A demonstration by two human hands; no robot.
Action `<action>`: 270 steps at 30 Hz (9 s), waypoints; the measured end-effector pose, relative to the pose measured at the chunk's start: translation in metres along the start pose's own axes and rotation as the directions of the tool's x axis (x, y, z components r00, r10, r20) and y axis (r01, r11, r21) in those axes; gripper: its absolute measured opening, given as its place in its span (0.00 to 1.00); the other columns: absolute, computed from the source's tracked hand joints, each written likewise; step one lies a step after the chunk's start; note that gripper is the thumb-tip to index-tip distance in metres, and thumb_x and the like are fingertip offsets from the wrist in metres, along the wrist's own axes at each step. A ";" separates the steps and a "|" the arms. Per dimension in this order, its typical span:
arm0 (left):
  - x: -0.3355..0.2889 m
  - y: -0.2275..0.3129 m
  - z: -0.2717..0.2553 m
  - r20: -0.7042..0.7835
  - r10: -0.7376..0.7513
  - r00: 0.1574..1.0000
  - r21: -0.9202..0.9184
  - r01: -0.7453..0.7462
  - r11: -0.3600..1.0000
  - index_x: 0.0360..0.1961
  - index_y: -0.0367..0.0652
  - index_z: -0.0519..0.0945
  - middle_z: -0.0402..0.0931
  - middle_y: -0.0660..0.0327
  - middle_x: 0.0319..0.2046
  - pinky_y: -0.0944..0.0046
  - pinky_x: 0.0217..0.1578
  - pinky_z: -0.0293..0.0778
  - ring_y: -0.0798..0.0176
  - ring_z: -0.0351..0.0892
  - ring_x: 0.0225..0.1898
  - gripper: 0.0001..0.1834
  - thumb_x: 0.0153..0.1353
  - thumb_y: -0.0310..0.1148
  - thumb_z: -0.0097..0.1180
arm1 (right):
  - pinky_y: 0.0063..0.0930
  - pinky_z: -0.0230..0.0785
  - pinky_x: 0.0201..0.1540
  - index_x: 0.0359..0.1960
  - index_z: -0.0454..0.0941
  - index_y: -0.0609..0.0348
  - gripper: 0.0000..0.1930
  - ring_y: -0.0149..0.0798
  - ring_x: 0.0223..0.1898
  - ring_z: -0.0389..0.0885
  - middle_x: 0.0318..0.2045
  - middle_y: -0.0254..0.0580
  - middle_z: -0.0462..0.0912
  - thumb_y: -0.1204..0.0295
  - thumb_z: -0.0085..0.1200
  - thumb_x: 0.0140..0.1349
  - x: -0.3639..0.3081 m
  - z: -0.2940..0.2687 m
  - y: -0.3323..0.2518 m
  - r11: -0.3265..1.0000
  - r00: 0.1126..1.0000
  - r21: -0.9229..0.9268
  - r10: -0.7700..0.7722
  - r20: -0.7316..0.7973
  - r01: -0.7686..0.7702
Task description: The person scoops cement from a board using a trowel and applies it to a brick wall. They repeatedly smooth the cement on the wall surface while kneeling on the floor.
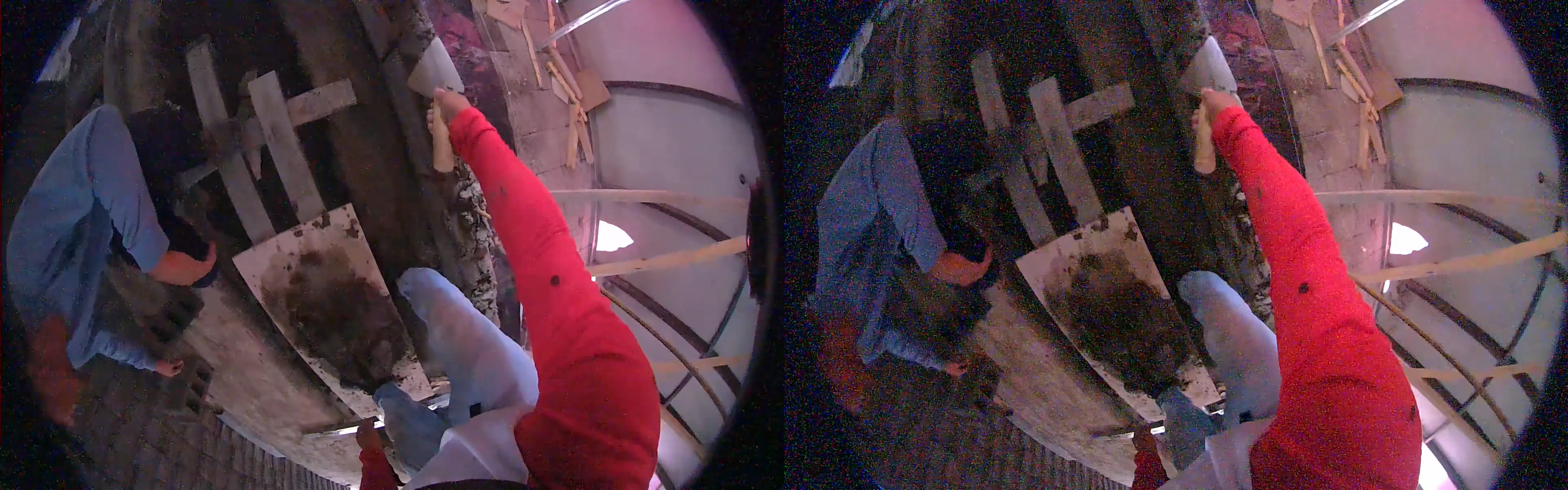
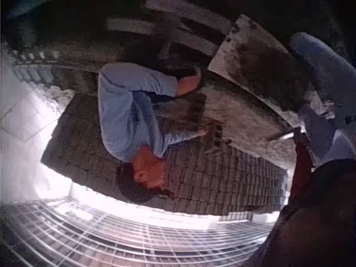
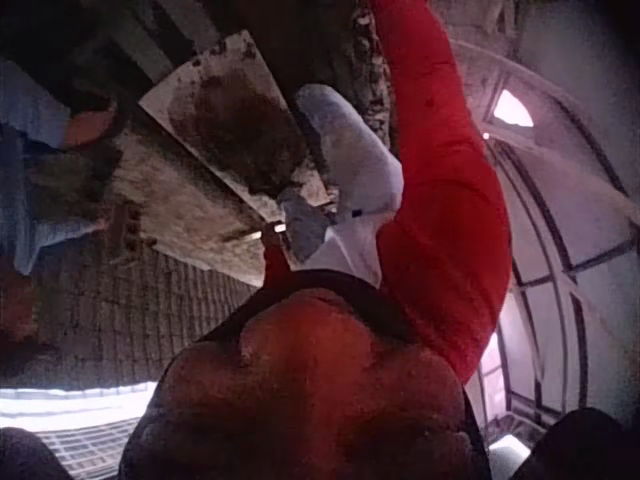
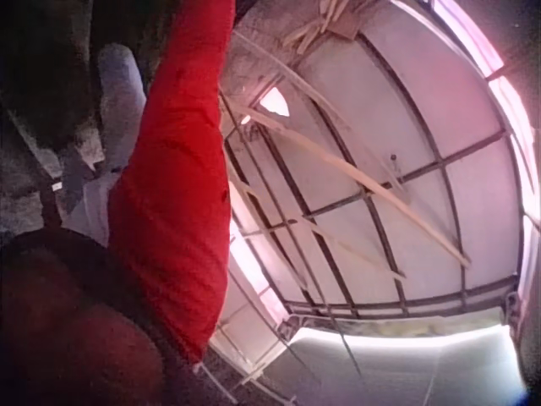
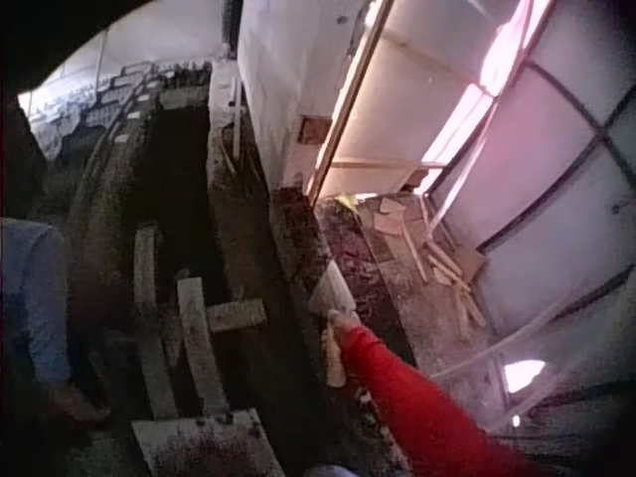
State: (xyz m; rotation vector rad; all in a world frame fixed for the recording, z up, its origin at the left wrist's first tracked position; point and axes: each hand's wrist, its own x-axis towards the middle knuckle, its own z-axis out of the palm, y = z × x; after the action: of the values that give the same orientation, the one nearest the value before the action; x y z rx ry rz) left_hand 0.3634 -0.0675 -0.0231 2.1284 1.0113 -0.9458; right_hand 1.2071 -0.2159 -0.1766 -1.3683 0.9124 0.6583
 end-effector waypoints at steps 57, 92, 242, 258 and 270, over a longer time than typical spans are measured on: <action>-0.091 -0.046 0.131 -0.080 -0.569 0.819 -0.680 0.372 0.632 0.35 0.42 0.76 0.72 0.52 0.40 0.54 0.45 0.69 0.49 0.72 0.43 0.16 0.42 0.31 0.62 | 0.43 0.72 0.39 0.41 0.75 0.49 0.13 0.49 0.39 0.79 0.39 0.48 0.79 0.67 0.45 0.54 -0.230 0.017 0.463 -0.440 0.395 -0.101 0.653 0.646 0.892; -0.077 -0.087 0.186 0.015 -0.525 0.851 -0.631 0.415 0.655 0.29 0.45 0.80 0.77 0.56 0.32 0.53 0.39 0.72 0.49 0.75 0.34 0.13 0.44 0.40 0.62 | 0.46 0.68 0.31 0.33 0.73 0.56 0.11 0.55 0.30 0.77 0.23 0.54 0.75 0.66 0.48 0.49 -0.193 0.005 0.487 -0.102 0.331 -0.432 0.802 0.497 0.896; 0.419 1.048 -0.595 0.797 0.589 -0.132 0.530 -0.316 -0.787 0.39 0.34 0.75 0.77 0.54 0.29 0.58 0.21 0.73 0.55 0.76 0.26 0.23 0.58 0.46 0.47 | 0.38 0.70 0.25 0.29 0.72 0.63 0.14 0.41 0.20 0.76 0.20 0.43 0.75 0.66 0.61 0.48 -0.436 0.279 0.141 -0.274 0.426 0.809 0.904 0.032 0.520; 0.445 0.819 -0.380 0.882 -0.006 0.471 0.382 -0.722 -0.578 0.26 0.43 0.78 0.77 0.58 0.23 0.64 0.31 0.72 0.59 0.76 0.27 0.11 0.56 0.38 0.48 | 0.37 0.69 0.23 0.33 0.74 0.60 0.13 0.41 0.21 0.76 0.22 0.45 0.77 0.68 0.58 0.47 -0.261 0.346 0.398 -0.092 0.440 0.990 0.897 0.035 0.108; 0.444 0.634 -0.306 0.899 -0.066 0.433 0.113 -0.374 -0.920 0.34 0.35 0.79 0.77 0.47 0.34 0.55 0.39 0.71 0.48 0.77 0.37 0.17 0.45 0.36 0.63 | 0.37 0.68 0.24 0.34 0.71 0.62 0.09 0.40 0.20 0.75 0.18 0.44 0.74 0.69 0.48 0.55 -0.146 0.287 0.649 0.326 -0.034 0.932 0.945 -0.325 0.158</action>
State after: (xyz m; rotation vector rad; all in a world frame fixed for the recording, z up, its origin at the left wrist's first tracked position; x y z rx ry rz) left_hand 1.1920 -0.0017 -0.0723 -1.3119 1.7587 0.8210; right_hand 0.6315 0.1611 -0.4042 -0.1763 2.5909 -0.4357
